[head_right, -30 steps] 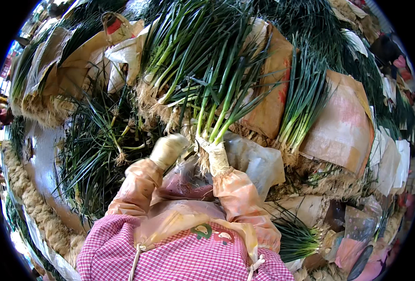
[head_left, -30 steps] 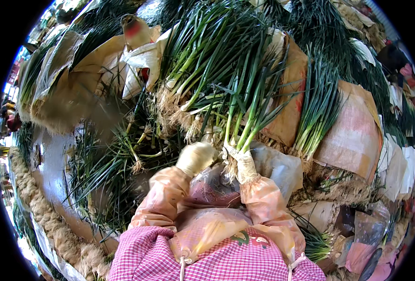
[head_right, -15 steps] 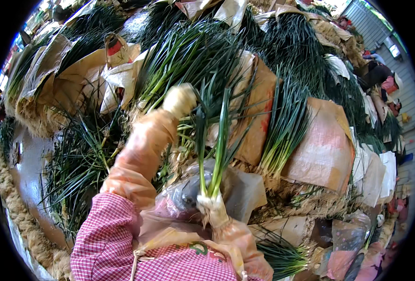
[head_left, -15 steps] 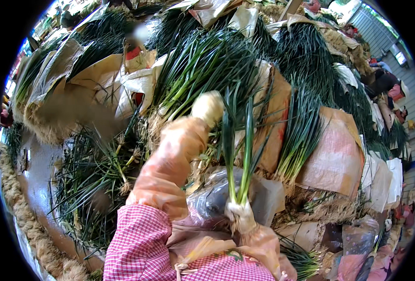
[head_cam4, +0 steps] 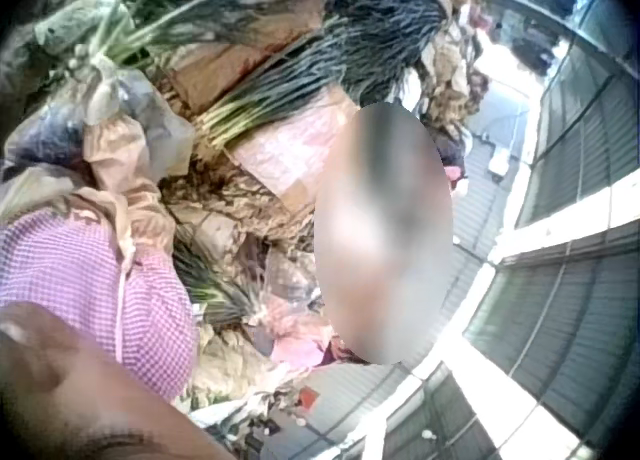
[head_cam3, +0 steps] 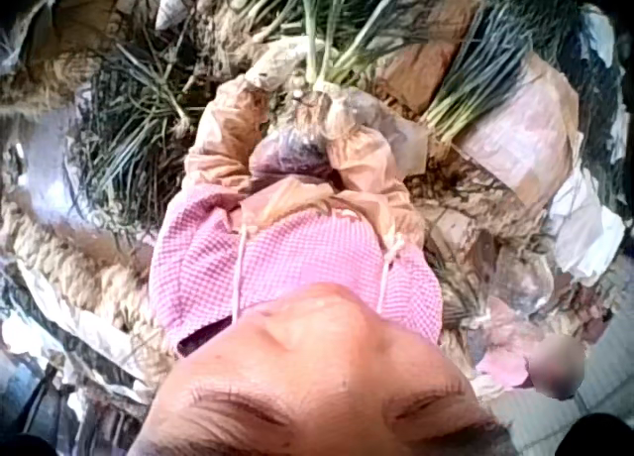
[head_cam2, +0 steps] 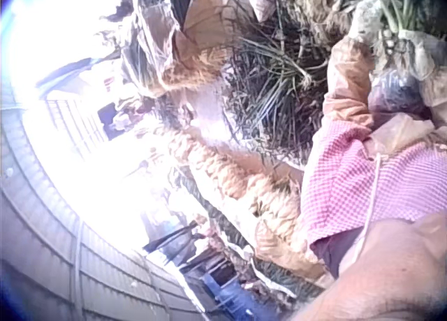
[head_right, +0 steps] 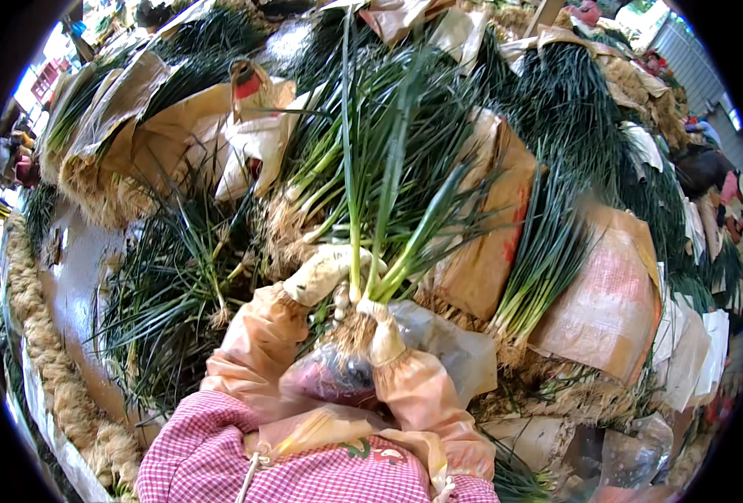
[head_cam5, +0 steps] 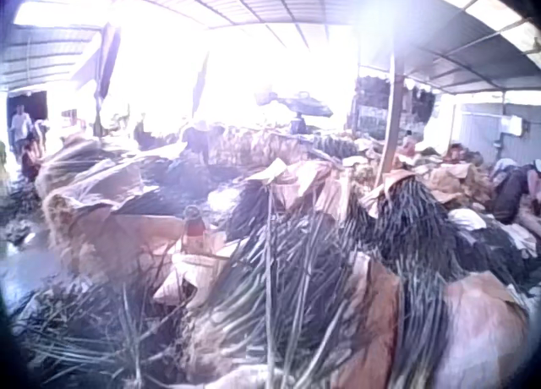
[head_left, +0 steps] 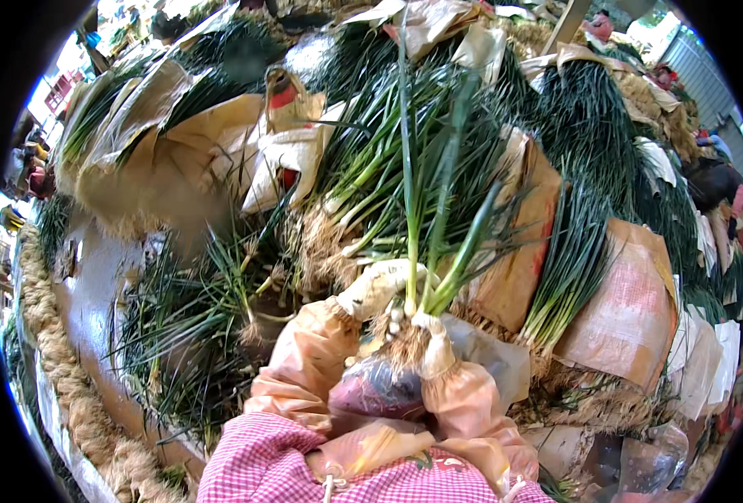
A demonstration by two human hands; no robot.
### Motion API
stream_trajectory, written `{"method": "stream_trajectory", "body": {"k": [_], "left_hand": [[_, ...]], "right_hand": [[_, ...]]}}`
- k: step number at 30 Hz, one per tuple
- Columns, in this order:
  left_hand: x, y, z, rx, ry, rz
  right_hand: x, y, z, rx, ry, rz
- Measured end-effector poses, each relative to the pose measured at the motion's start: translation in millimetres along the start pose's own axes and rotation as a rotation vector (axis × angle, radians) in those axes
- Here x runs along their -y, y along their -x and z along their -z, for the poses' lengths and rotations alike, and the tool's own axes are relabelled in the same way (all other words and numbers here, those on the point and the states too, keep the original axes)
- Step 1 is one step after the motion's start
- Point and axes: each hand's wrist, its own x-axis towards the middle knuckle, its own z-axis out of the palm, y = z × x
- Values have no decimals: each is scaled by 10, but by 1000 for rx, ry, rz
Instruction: The person sorts through a large pile of green onions, picking up bunches, inspecting them, and placing them into a plastic bag. The person wears gloves and an apron while working in a busy market environment.
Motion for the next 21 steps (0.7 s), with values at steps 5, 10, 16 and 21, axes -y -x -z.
{"method": "stream_trajectory", "body": {"k": [5,10,16,21], "left_hand": [[842,115,14,-284,446,255],[436,114,-20,-151,500,411],[379,94,-190,-280,-647,229],[869,427,-307,-411,133,208]], "right_hand": [[-53,-37,360,-181,86,62],[70,-41,477,-174,80,40],[-37,-134,688,-247,483,128],[-89,-125,824,-245,568,188]]}}
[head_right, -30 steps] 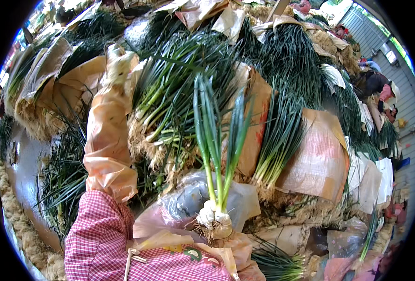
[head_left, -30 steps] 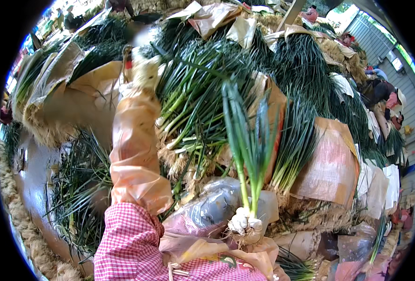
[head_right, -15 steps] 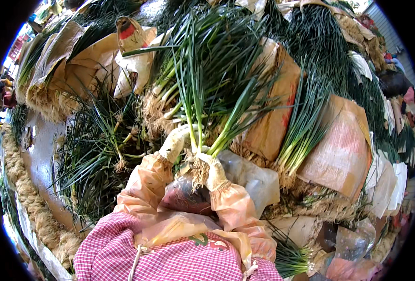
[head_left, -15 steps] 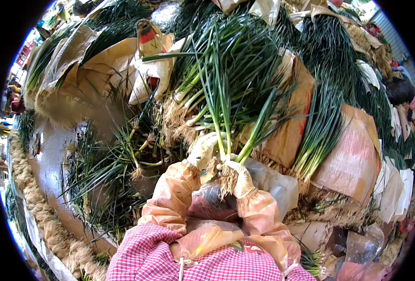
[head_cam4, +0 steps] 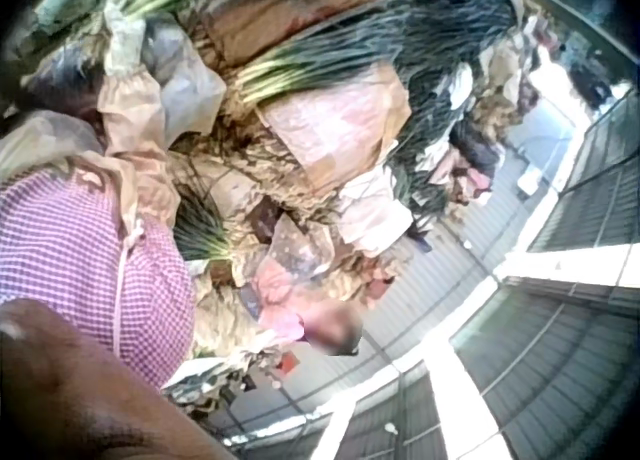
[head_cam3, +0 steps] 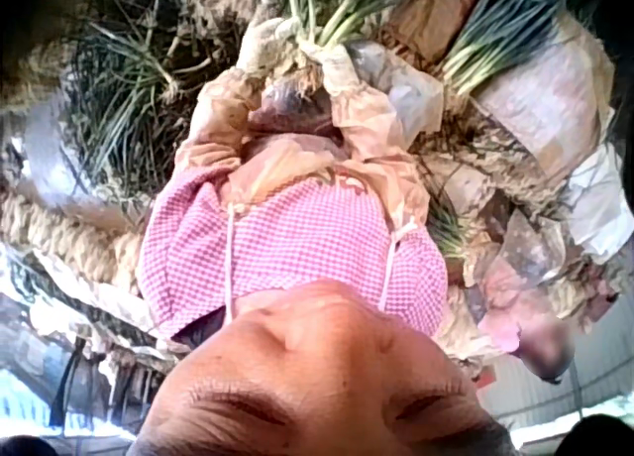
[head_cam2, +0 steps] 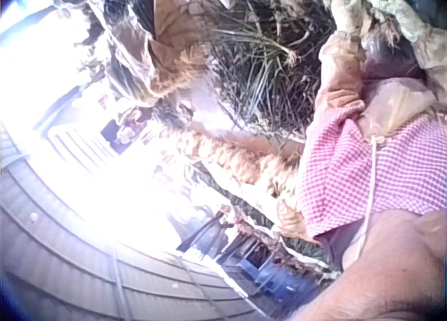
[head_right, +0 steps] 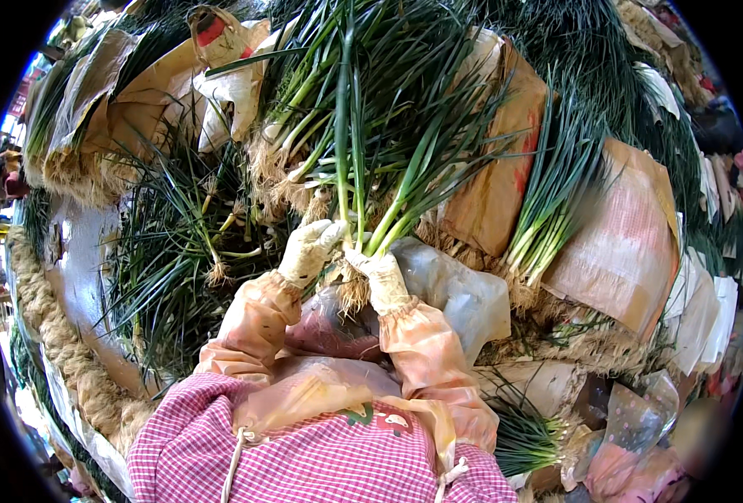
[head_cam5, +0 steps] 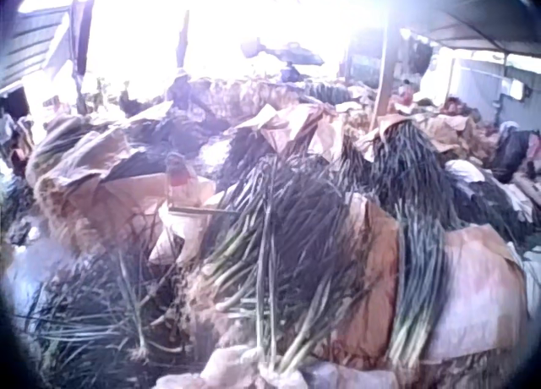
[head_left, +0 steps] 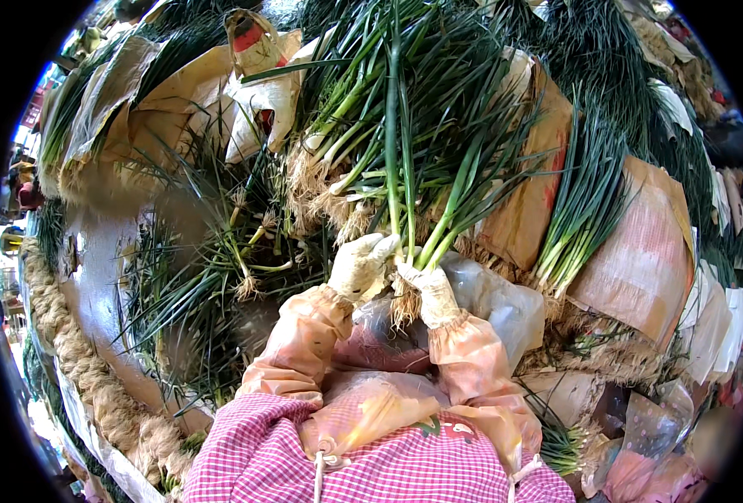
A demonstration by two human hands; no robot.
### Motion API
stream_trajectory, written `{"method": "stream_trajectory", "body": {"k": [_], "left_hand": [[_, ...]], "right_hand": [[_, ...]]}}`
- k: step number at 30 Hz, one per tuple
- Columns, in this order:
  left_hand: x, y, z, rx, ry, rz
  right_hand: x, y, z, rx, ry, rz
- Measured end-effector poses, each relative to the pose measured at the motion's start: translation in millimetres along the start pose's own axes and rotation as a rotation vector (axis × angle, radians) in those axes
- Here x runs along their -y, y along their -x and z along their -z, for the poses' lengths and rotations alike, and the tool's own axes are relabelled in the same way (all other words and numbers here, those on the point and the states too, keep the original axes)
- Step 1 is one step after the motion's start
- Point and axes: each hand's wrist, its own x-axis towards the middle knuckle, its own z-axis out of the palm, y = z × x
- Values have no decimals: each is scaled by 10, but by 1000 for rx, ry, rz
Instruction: The person sorts through a large pile of green onions, picking up bunches, inspecting them, and placing them into a plastic bag. The person wears gloves and an apron while working in a busy market environment.
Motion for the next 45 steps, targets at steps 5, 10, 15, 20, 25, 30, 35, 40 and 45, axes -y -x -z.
{"method": "stream_trajectory", "body": {"k": [5,10,15,20,25,30,35,40,45], "left_hand": [[-98,143,408,79,-1129,75],[-305,135,242,-17,-684,-245],[-373,-27,79,177,-611,244],[-302,21,130,251,-875,182],[-95,95,252,314,-588,253],[107,178,258,385,-197,209],[-338,357,29,337,-727,-211],[-452,719,-82,12,-813,-451],[22,868,483,466,-1523,-182]], "right_hand": [[97,15,-81,-29,-78,-9],[129,23,-146,-37,-28,-21],[11,31,-62,-107,260,60],[-63,41,-85,-49,277,121],[0,97,-130,101,223,112],[89,62,-139,162,-6,-15],[189,62,-131,91,-101,-214],[86,8,-103,67,-125,-233],[-123,-105,103,200,-415,-187]]}}
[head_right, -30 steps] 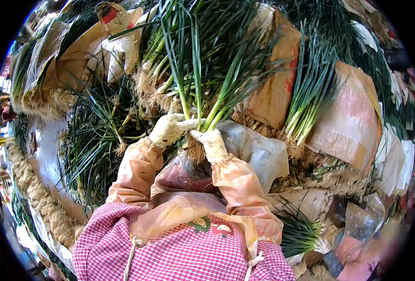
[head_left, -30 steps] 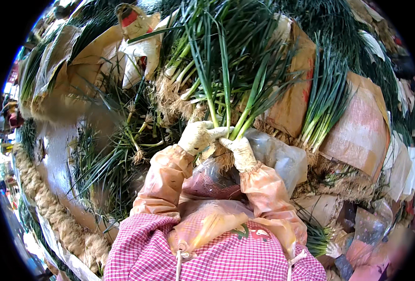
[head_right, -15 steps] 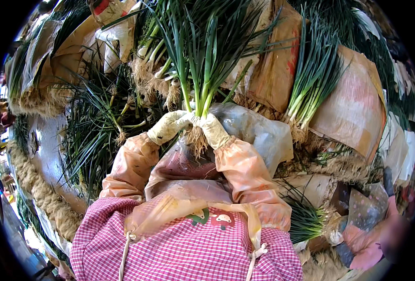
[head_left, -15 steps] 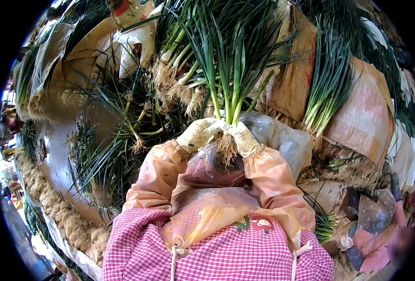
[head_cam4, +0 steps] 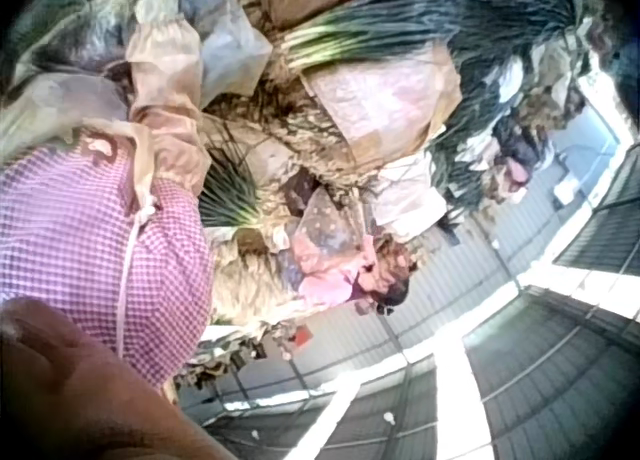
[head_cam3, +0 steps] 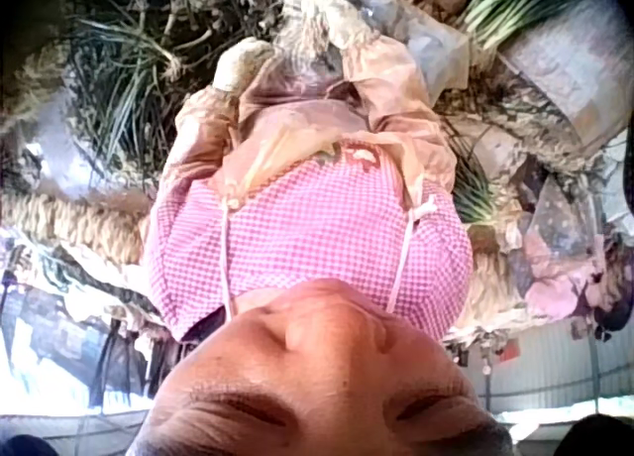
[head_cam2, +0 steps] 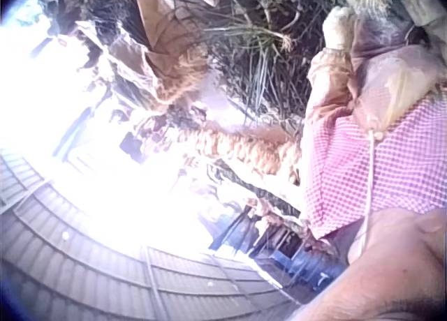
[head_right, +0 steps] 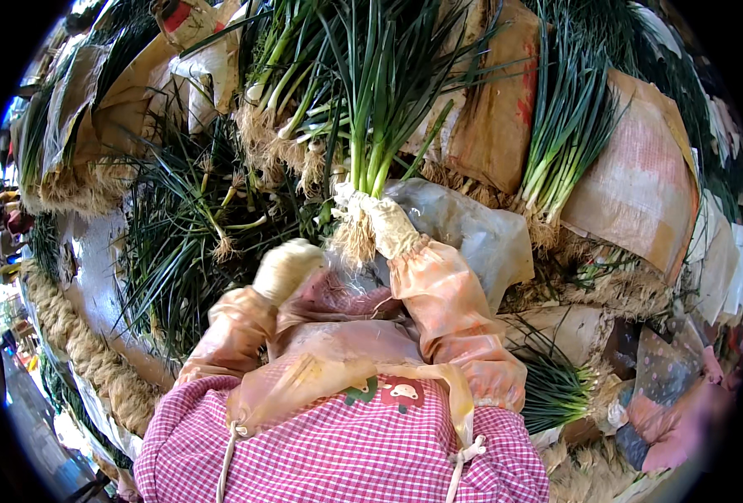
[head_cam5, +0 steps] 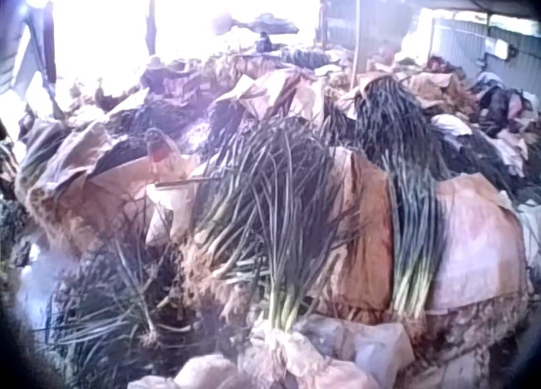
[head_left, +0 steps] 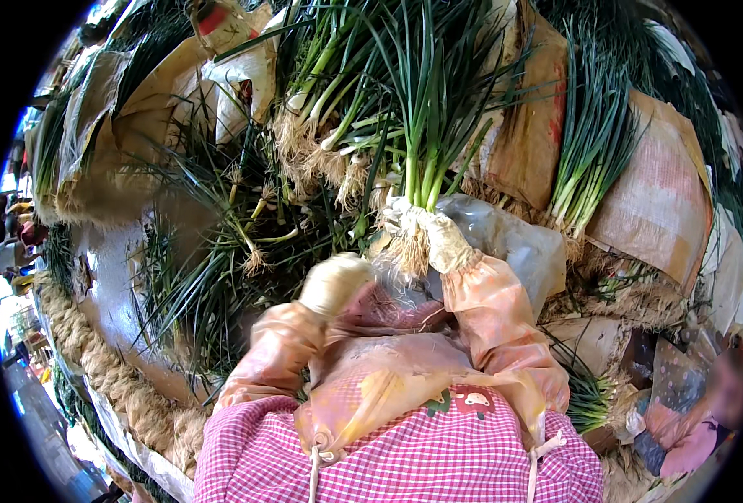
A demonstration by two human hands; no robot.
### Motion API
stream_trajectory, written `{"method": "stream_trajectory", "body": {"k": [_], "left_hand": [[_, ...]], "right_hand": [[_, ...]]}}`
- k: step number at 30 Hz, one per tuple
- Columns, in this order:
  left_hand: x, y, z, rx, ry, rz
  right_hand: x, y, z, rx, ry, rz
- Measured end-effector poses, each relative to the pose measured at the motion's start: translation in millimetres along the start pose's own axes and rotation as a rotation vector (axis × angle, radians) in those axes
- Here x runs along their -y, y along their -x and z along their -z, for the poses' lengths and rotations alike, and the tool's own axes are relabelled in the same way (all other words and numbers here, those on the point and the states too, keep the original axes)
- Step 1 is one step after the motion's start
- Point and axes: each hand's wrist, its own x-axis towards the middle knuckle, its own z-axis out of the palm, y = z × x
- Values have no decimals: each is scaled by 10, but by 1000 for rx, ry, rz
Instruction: The person sorts through a large pile of green onions, picking up bunches, inspecting them, and placing them into a plastic bag. The person wears gloves and an apron while working in a busy market environment.
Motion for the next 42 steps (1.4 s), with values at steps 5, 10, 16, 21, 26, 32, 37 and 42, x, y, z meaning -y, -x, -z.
{"method": "stream_trajectory", "body": {"k": [5,10,16,21,26,32,37,42], "left_hand": [[173,88,338,-120,433,211],[57,-482,-226,119,387,17],[805,-1108,262,-674,38,310],[1202,-1698,387,-487,310,317],[90,-1318,617,-347,897,234],[-165,-1132,174,-383,1859,273],[-74,-1140,75,-240,2074,262],[356,-1193,-253,-26,1184,503]], "right_hand": [[-4,65,-189,24,336,93],[5,68,-11,108,148,67],[118,133,-355,193,248,138],[58,130,-361,-81,239,123],[-11,35,-225,-256,327,278],[-7,47,-189,-253,408,204],[-21,38,-199,-238,345,185],[43,91,-287,-173,343,220]]}}
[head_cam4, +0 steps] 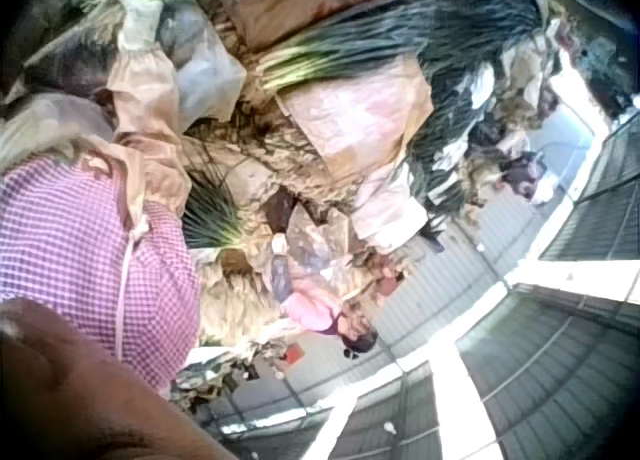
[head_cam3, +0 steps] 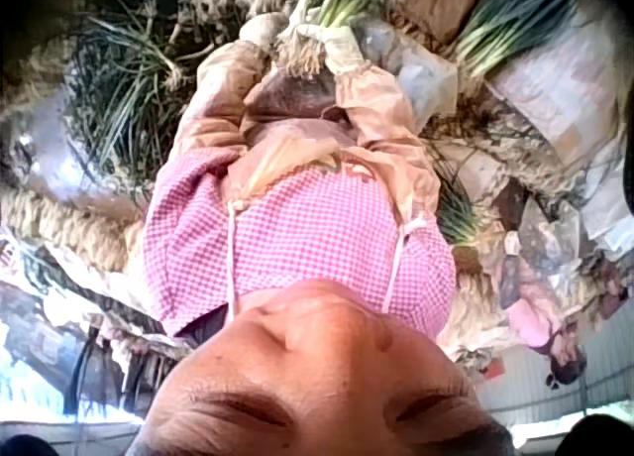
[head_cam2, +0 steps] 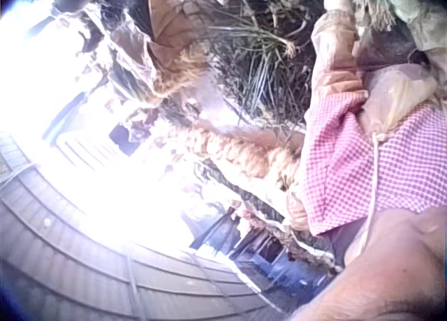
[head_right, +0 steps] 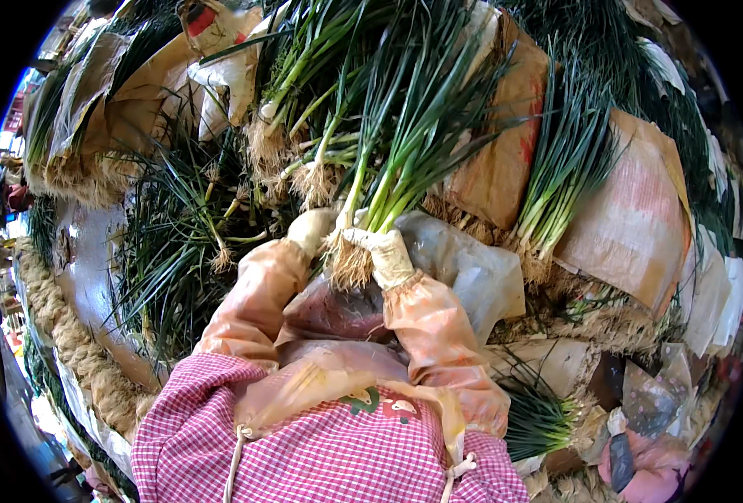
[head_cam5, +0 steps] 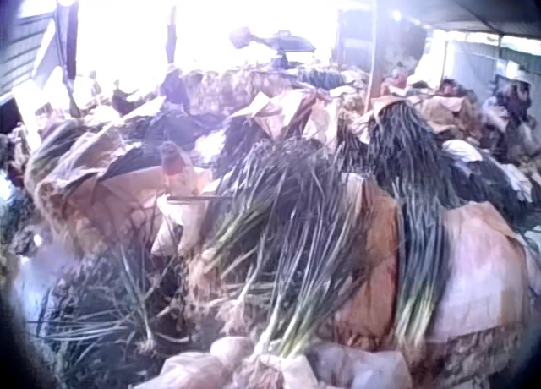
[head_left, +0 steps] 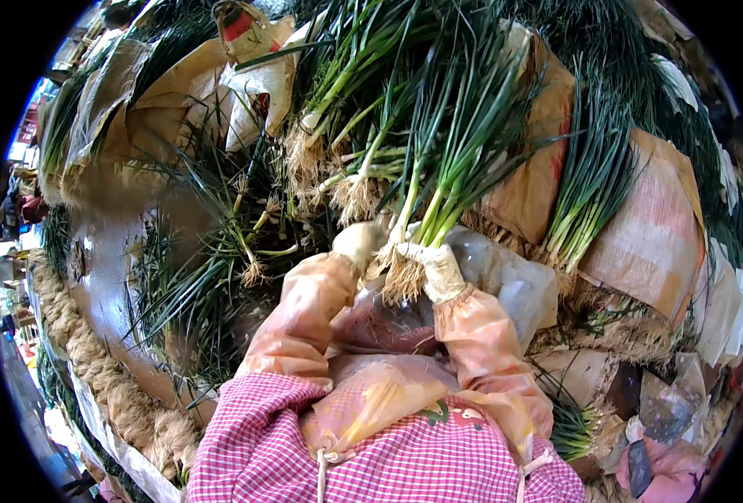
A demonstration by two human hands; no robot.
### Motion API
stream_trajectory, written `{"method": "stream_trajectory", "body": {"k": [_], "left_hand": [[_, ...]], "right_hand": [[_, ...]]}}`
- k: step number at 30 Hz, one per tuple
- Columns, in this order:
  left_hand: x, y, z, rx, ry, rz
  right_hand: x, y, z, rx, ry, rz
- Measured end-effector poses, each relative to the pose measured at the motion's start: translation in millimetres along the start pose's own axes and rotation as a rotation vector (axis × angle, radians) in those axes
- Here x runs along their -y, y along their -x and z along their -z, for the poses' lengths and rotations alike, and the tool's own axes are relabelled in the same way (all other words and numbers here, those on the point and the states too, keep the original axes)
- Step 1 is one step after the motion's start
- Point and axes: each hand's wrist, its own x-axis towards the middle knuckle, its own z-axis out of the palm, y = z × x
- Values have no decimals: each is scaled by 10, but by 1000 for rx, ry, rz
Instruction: The person sorts through a large pile of green onions, picking up bunches, inspecting them, and placing them into a plastic bag. The person wears gloves and an apron while working in a busy market environment.
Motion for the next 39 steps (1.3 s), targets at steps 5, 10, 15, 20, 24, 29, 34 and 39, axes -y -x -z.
{"method": "stream_trajectory", "body": {"k": [5,10,15,20,24,29,34,39], "left_hand": [[-381,588,158,-268,-291,-293],[-477,607,-7,-25,-37,-223],[-387,603,96,120,448,-59],[-437,533,122,218,524,-179],[-563,590,64,528,442,-235],[-864,708,45,301,-584,-682],[-713,654,104,84,-1062,-960],[-1012,217,161,-413,-172,-817]], "right_hand": [[-295,-75,142,-105,390,127],[-244,-65,35,-164,556,184],[-169,0,11,-68,240,97],[-21,35,57,57,9,-57],[29,76,98,98,-220,-155],[238,191,19,150,-216,-319],[125,109,56,191,-345,-271],[149,171,-36,88,-71,-199]]}}
